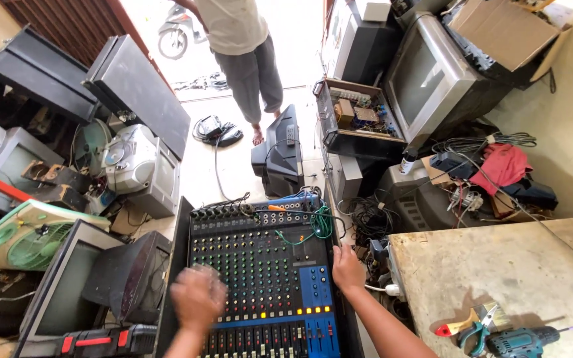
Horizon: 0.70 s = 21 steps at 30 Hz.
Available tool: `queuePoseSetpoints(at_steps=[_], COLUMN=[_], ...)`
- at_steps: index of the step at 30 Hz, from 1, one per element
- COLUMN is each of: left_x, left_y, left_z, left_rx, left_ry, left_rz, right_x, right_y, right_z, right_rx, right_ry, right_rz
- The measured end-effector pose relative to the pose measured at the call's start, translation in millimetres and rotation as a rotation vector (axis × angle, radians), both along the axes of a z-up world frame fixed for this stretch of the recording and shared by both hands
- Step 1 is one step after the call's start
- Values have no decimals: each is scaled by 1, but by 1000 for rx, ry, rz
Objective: A person is seen repairing an audio mixer in a workshop. They start by adjusting the faders and knobs on the control panel, then they use a hand tool to trim or adjust the side frame of the device.
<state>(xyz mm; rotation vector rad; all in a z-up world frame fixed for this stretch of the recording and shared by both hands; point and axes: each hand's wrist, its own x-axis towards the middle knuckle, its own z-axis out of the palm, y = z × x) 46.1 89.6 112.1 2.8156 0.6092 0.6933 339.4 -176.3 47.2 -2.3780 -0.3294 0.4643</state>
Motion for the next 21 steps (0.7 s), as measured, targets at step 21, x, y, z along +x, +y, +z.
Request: queuePoseSetpoints(at_steps=[21], left_x=[-43], left_y=[122], left_z=[-4], left_rx=[-663], left_ry=[411], left_rz=[819], right_x=[39], right_y=[-3], right_z=[-60], right_rx=[-34], right_ry=[-381], right_rz=[189])
